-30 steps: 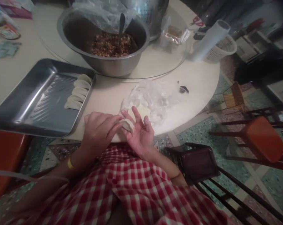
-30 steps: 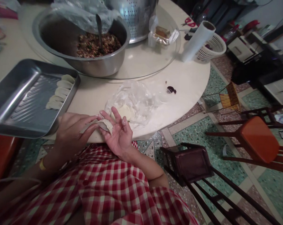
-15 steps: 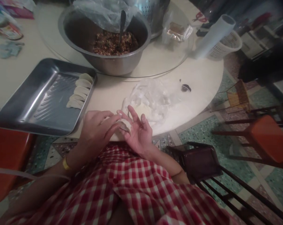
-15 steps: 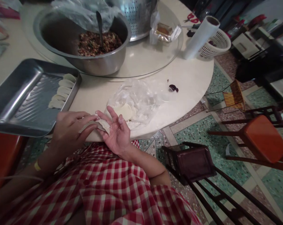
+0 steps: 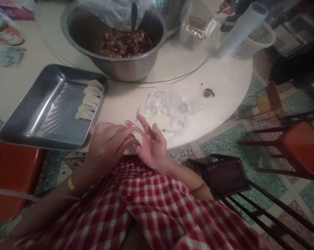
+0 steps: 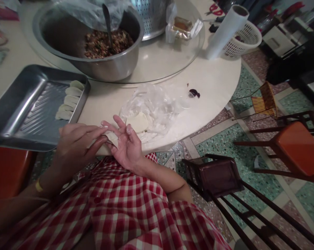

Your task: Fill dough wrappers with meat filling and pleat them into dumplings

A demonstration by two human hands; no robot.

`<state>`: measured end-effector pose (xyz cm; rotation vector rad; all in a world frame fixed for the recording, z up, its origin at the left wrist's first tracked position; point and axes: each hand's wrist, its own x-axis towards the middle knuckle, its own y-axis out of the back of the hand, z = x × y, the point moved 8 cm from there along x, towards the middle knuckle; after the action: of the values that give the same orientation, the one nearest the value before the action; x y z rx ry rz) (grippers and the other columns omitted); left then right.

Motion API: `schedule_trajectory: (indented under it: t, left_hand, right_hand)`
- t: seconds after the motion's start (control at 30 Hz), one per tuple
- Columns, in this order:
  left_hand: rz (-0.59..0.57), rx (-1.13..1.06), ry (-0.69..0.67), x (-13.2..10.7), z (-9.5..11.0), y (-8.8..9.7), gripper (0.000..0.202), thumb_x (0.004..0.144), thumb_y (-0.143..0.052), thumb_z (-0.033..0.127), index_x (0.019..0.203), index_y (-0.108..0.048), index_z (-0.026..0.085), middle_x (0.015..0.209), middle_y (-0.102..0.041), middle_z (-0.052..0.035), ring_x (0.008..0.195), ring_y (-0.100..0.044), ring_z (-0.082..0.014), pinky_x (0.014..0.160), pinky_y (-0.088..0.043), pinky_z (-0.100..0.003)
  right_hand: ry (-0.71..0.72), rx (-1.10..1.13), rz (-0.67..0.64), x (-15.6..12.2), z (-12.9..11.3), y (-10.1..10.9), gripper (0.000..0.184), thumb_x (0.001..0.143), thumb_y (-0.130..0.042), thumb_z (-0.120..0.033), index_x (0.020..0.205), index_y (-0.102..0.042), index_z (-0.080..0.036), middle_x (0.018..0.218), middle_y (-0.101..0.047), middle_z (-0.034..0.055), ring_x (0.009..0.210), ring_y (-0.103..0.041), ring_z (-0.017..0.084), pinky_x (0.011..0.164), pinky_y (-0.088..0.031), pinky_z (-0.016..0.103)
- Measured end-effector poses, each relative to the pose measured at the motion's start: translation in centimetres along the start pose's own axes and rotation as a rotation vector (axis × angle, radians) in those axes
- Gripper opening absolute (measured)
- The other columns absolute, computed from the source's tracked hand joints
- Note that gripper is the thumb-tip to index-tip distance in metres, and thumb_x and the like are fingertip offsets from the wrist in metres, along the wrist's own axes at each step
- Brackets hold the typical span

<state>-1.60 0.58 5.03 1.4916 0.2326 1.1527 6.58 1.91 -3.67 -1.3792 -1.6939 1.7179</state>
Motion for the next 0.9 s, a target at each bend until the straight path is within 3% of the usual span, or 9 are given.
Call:
schedule_trajectory:
  t: [0.1, 0.23, 0.37, 0.5, 0.67, 0.77, 0.9]
  left_hand:
    - [-0.096, -0.055, -0.049, 0.2, 0.4, -0.6, 0.017, 0.096, -0.052, 0.022, 0.110, -0.063, 0.021, 0.107, -0.070, -0.0068, 0.092, -0.060, -0.0233, 0.083, -0.044, -0.042]
    - [-0.235, -0.109, -0.007, 0.5, 0.3, -1.6, 0.023, 0.100, -0.043, 0.023, 0.094, -0.065, 0.022, 0.104, -0.069, -0.0009, 0.095, -0.058, -0.0207, 0.086, -0.040, -0.042]
    - [-0.242, -0.092, 0.017, 0.8, 0.3, -1.9, 0.027, 0.102, -0.038, 0.028, 0.094, -0.064, 0.025, 0.098, -0.069, 0.0032, 0.093, -0.060, -0.0193, 0.086, -0.040, -0.040]
    - [-0.201, -0.068, 0.012, 1.0, 0.2, -1.6, 0.023, 0.101, -0.042, 0.029, 0.104, -0.064, 0.028, 0.098, -0.070, 0.0005, 0.091, -0.061, -0.0208, 0.084, -0.040, -0.040]
    - [-0.277, -0.015, -0.126, 1.5, 1.2, -1.9, 0.024, 0.101, -0.043, 0.031, 0.103, -0.066, 0.026, 0.110, -0.068, -0.0049, 0.096, -0.060, -0.0238, 0.083, -0.039, -0.041]
    - [-0.318, 0.006, -0.212, 1.7, 1.4, -2.4, 0.029, 0.101, -0.040, 0.035, 0.095, -0.067, 0.024, 0.107, -0.068, -0.0059, 0.097, -0.059, -0.0272, 0.081, -0.038, -0.043]
    - [-0.313, -0.016, -0.231, 2.0, 1.2, -2.6, 0.032, 0.102, -0.036, 0.031, 0.091, -0.065, 0.025, 0.105, -0.069, -0.0048, 0.095, -0.059, -0.0269, 0.081, -0.038, -0.043]
  right_hand:
    - [-0.030, 0.006, -0.010, 0.0, 0.2, 0.0, 0.047, 0.101, -0.020, -0.045, 0.122, -0.059, -0.027, 0.107, -0.074, 0.0030, 0.069, -0.063, 0.009, 0.045, -0.045, 0.014]
    - [-0.027, 0.012, -0.004, 0.1, 0.2, 0.3, 0.045, 0.102, -0.022, -0.042, 0.122, -0.060, -0.026, 0.106, -0.074, 0.0035, 0.066, -0.061, 0.008, 0.047, -0.045, 0.014]
    - [-0.005, 0.010, -0.033, 0.2, 0.2, 0.4, 0.046, 0.102, -0.022, -0.040, 0.121, -0.061, -0.024, 0.102, -0.075, 0.0034, 0.064, -0.060, 0.008, 0.049, -0.046, 0.016]
    - [0.000, 0.027, -0.038, 0.3, 0.2, 0.3, 0.046, 0.102, -0.021, -0.039, 0.120, -0.061, -0.024, 0.096, -0.075, 0.0020, 0.065, -0.061, 0.008, 0.050, -0.046, 0.016]
    - [-0.018, 0.066, -0.021, 0.2, 0.1, 0.2, 0.047, 0.103, -0.020, -0.038, 0.121, -0.061, -0.022, 0.078, -0.071, -0.0017, 0.057, -0.058, 0.007, 0.047, -0.043, 0.015]
    - [-0.033, 0.080, -0.009, 0.2, 0.2, 0.3, 0.045, 0.103, -0.023, -0.039, 0.122, -0.060, -0.020, 0.078, -0.071, -0.0030, 0.053, -0.055, 0.006, 0.045, -0.042, 0.015]
    - [-0.035, 0.075, 0.002, 0.1, 0.1, 0.5, 0.046, 0.103, -0.025, -0.041, 0.124, -0.060, -0.020, 0.078, -0.070, -0.0035, 0.051, -0.053, 0.006, 0.045, -0.043, 0.016]
